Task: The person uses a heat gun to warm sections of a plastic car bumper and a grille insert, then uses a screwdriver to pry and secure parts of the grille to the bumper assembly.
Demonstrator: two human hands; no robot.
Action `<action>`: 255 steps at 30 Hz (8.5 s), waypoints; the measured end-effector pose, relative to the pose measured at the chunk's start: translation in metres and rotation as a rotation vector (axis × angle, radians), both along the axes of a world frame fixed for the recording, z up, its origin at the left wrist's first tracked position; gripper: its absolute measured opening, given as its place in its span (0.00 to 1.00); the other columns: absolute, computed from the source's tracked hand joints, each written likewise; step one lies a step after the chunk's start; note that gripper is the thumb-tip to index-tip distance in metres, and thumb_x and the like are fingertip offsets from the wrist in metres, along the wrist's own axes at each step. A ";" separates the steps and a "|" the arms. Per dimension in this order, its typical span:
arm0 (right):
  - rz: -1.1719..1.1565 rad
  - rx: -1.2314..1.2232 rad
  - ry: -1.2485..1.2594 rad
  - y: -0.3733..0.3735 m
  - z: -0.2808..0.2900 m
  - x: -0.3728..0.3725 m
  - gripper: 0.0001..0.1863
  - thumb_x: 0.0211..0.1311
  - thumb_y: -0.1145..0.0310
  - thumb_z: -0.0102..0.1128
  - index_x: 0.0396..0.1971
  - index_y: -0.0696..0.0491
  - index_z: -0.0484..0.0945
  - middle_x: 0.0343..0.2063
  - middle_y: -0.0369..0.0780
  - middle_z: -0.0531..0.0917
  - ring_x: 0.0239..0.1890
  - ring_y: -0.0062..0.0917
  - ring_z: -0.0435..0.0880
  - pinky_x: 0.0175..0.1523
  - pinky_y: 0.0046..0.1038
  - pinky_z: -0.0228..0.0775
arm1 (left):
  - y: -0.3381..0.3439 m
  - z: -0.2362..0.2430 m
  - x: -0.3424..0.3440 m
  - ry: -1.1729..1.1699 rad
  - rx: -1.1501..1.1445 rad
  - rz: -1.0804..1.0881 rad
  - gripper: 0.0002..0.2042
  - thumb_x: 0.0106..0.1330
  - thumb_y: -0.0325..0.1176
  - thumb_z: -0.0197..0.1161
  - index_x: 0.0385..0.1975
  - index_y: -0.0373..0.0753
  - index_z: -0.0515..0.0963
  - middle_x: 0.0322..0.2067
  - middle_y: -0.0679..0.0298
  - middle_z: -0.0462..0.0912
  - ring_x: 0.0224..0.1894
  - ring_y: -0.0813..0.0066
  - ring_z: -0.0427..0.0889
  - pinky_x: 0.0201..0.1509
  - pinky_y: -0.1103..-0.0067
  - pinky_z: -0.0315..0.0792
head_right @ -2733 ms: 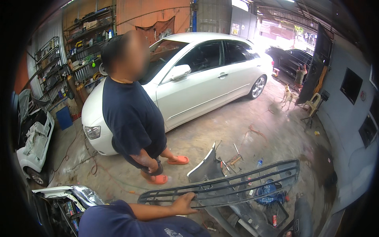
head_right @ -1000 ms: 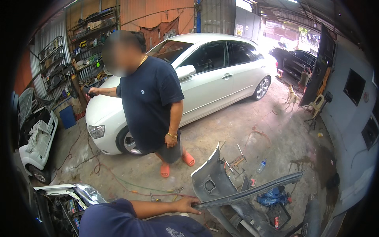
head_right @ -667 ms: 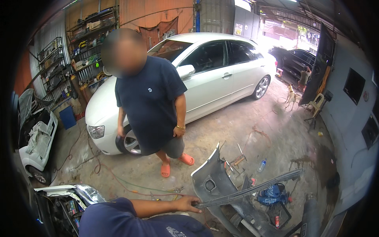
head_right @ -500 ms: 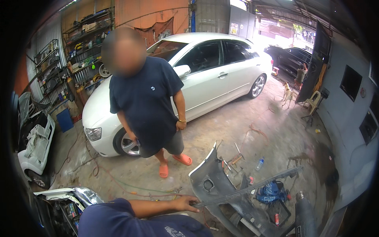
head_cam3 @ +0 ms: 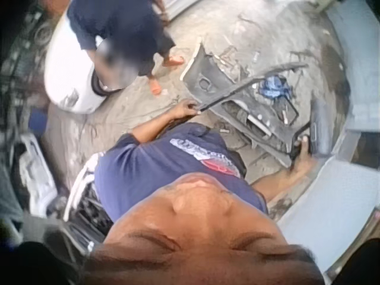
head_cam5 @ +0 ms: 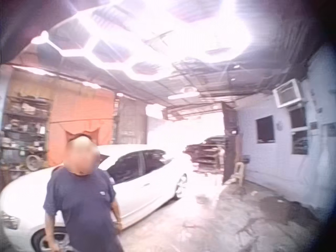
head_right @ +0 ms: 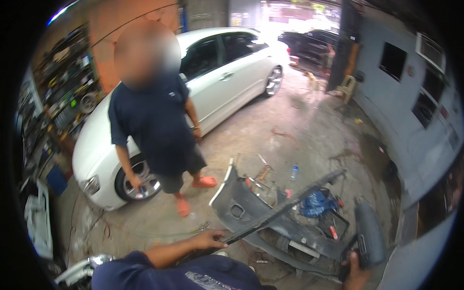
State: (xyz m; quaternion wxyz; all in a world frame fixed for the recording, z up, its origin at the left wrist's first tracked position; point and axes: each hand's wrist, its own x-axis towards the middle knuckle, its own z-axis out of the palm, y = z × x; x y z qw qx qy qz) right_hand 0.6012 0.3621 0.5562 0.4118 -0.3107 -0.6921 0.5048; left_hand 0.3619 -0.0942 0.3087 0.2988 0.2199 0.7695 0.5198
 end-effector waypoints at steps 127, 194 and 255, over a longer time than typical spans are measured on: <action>0.067 0.100 -0.354 -0.034 0.065 0.009 0.36 0.52 0.69 0.85 0.61 0.60 0.78 0.52 0.44 0.88 0.55 0.32 0.86 0.65 0.34 0.75 | -0.010 0.060 -0.061 -0.596 0.070 -0.118 0.22 0.57 0.37 0.76 0.45 0.25 0.83 0.32 0.51 0.90 0.27 0.64 0.89 0.34 0.70 0.85; -0.038 -0.056 -0.592 -0.009 0.050 0.032 0.10 0.57 0.76 0.76 0.36 0.63 0.83 0.24 0.38 0.85 0.25 0.21 0.81 0.33 0.30 0.73 | 0.023 0.075 -0.046 -0.541 -0.163 -0.275 0.15 0.64 0.35 0.77 0.46 0.31 0.87 0.34 0.64 0.90 0.35 0.77 0.87 0.43 0.80 0.78; -0.200 -0.228 -0.297 -0.018 -0.017 0.079 0.12 0.67 0.69 0.73 0.45 0.59 0.85 0.32 0.40 0.88 0.31 0.27 0.86 0.39 0.31 0.77 | 0.042 0.040 -0.047 -0.434 -0.150 -0.482 0.21 0.68 0.50 0.76 0.44 0.36 0.87 0.29 0.69 0.85 0.33 0.81 0.81 0.40 0.79 0.71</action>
